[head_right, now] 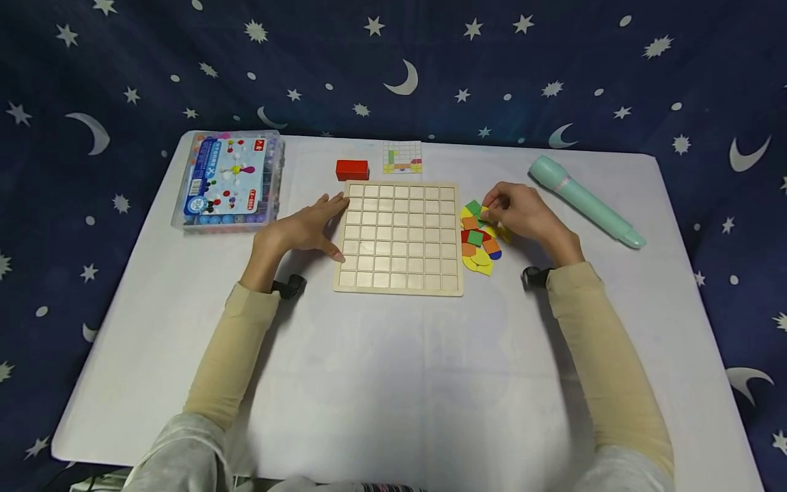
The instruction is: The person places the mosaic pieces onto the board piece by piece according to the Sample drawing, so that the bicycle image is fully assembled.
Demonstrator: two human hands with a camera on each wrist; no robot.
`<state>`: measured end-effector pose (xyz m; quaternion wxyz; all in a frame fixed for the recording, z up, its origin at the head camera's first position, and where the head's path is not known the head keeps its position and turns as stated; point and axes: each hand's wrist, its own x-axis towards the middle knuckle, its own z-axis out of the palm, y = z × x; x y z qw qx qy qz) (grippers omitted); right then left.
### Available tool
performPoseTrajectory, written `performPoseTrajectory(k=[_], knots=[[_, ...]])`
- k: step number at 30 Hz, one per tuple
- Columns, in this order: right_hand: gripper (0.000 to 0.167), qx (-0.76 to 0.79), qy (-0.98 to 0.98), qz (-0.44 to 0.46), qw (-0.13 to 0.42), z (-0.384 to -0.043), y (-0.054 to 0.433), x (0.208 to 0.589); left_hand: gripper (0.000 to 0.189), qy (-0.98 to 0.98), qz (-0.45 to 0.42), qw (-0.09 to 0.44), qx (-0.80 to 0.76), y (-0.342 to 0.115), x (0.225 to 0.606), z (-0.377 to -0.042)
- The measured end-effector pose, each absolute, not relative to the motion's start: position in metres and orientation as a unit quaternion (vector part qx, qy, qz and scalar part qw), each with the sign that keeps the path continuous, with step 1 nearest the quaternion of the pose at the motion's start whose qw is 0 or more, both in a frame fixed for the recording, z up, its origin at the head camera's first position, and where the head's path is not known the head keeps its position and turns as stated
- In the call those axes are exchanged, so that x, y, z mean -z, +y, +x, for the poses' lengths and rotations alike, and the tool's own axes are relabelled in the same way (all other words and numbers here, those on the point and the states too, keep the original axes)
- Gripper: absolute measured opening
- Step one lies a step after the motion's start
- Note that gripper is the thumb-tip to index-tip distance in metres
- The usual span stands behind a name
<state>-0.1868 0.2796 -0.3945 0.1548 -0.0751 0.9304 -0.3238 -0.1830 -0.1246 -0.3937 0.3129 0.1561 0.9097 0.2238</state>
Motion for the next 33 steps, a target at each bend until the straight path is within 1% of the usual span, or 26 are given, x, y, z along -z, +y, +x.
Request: performPoseTrajectory(k=[5, 10, 19, 26, 33], knots=[[0.02, 0.354, 0.92, -0.081, 0.148, -0.189, 0.267, 0.394, 0.123, 0.911, 0.157, 0.313, -0.22, -0.124, 0.394, -0.184], [0.022, 0.377, 0.908, -0.083, 0.161, -0.193, 0.253, 0.395, 0.123, 0.909, 0.154, 0.317, -0.223, -0.123, 0.394, -0.183], [0.027, 0.41, 0.885, -0.086, 0.203, -0.203, 0.219, 0.388, 0.122, 0.908, 0.16, 0.318, -0.222, -0.126, 0.393, -0.185], [0.024, 0.409, 0.877, -0.101, 0.23, -0.215, 0.193, 0.393, 0.123, 0.905, 0.167, 0.324, -0.218, -0.129, 0.397, -0.186], [0.025, 0.414, 0.864, -0.128, 0.255, -0.228, 0.17, 0.396, 0.124, 0.905, 0.173, 0.327, -0.211, -0.13, 0.396, -0.189]])
